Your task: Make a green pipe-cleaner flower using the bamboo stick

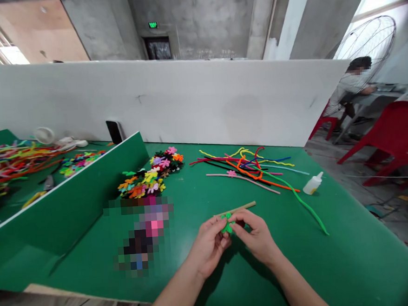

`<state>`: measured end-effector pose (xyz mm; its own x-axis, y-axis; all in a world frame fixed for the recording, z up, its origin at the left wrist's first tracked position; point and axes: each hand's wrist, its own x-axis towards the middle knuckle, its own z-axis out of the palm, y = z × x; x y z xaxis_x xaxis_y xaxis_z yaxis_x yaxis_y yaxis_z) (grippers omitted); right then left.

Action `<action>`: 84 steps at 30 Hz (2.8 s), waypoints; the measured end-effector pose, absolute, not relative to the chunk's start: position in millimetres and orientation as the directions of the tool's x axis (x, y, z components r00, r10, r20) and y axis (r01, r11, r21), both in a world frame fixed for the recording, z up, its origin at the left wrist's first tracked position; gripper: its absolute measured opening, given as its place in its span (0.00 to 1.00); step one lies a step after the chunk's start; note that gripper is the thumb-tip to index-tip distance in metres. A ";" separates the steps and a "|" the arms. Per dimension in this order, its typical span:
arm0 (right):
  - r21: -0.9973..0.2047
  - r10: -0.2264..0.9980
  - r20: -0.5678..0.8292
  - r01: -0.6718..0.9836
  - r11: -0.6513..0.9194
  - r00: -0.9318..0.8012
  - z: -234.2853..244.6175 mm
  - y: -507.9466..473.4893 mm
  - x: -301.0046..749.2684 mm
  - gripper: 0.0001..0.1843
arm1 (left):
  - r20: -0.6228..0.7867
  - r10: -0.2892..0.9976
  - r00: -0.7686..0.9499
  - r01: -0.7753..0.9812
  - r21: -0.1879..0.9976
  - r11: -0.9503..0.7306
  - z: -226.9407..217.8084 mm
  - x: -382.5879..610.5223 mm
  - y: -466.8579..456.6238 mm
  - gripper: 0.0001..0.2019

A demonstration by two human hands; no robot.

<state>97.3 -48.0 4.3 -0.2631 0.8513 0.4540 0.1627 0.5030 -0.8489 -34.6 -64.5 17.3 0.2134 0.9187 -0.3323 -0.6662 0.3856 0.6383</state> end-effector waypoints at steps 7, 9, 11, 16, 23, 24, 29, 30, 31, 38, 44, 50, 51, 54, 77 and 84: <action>-0.845 0.844 0.464 0.151 0.513 -0.269 6.6 -80.4 93.9 0.05 | -0.342 0.918 0.202 -0.651 0.653 0.387 21.2 -40.8 -97.6 0.09; -0.847 0.843 0.464 0.141 0.512 -0.273 4.9 -88.2 91.5 0.05 | -0.349 0.917 0.195 -0.649 0.655 0.387 20.3 -43.5 -107.3 0.10; -0.849 0.840 0.460 0.132 0.511 -0.288 2.7 -94.9 88.6 0.05 | -0.351 0.918 0.185 -0.648 0.659 0.383 18.9 -46.5 -117.3 0.10; -0.857 0.826 0.444 0.105 0.505 -0.348 2.2 -107.1 80.3 0.06 | -0.337 0.928 0.161 -0.614 0.702 0.362 18.6 -57.1 -139.5 0.11; -0.850 0.805 0.467 0.065 0.522 -0.366 26.0 -108.6 63.9 0.05 | -0.274 0.945 0.180 -0.481 0.813 0.328 42.7 -82.4 -143.4 0.12; -0.848 0.800 0.474 0.053 0.527 -0.368 30.2 -107.1 61.8 0.04 | -0.267 0.946 0.185 -0.458 0.828 0.323 48.7 -86.0 -141.7 0.12; -0.841 0.776 0.509 -0.024 0.541 -0.373 46.2 -94.1 57.6 0.04 | -0.242 0.948 0.206 -0.259 0.921 0.291 81.8 -97.7 -130.5 0.11; -0.843 0.775 0.511 -0.041 0.536 -0.372 48.3 -90.8 58.2 0.04 | -0.240 0.947 0.216 -0.213 0.935 0.285 87.3 -98.3 -127.4 0.12; -0.847 0.777 0.510 -0.056 0.529 -0.370 50.2 -87.3 59.3 0.04 | -0.226 0.949 0.218 -0.184 0.946 0.268 91.6 -98.0 -124.0 0.13; -0.866 0.806 0.490 -0.084 0.492 -0.331 45.8 -59.7 78.9 0.05 | -0.150 0.961 0.234 -0.283 0.935 0.214 76.8 -72.1 -91.9 0.12; -0.893 0.848 0.412 0.039 0.449 -0.333 19.7 -38.1 96.8 0.06 | -0.183 0.969 0.165 -0.402 0.885 0.236 40.6 -46.8 -66.8 0.11; -0.931 0.907 0.356 0.000 0.365 -0.223 0.1 -22.1 105.6 0.07 | -0.190 0.972 0.139 -0.458 0.858 0.233 27.9 -31.0 -46.8 0.10; -0.938 0.918 0.340 -0.007 0.346 -0.202 -2.5 -20.3 107.3 0.07 | -0.191 0.971 0.141 -0.465 0.854 0.236 26.2 -27.7 -43.5 0.10; -0.954 0.943 0.297 0.006 0.301 -0.153 -8.9 -16.8 113.2 0.08 | -0.178 0.975 0.135 -0.468 0.856 0.221 18.9 -18.3 -34.6 0.10; -0.911 0.920 0.336 0.177 0.372 -0.204 -17.2 -16.5 118.2 0.07 | -0.195 0.960 0.199 -0.503 0.821 0.271 -9.5 -21.9 -26.1 0.09; -0.913 0.902 0.365 0.103 0.396 -0.229 -14.1 -14.5 116.4 0.05 | -0.192 0.954 0.228 -0.488 0.826 0.283 -1.5 -24.3 -24.8 0.08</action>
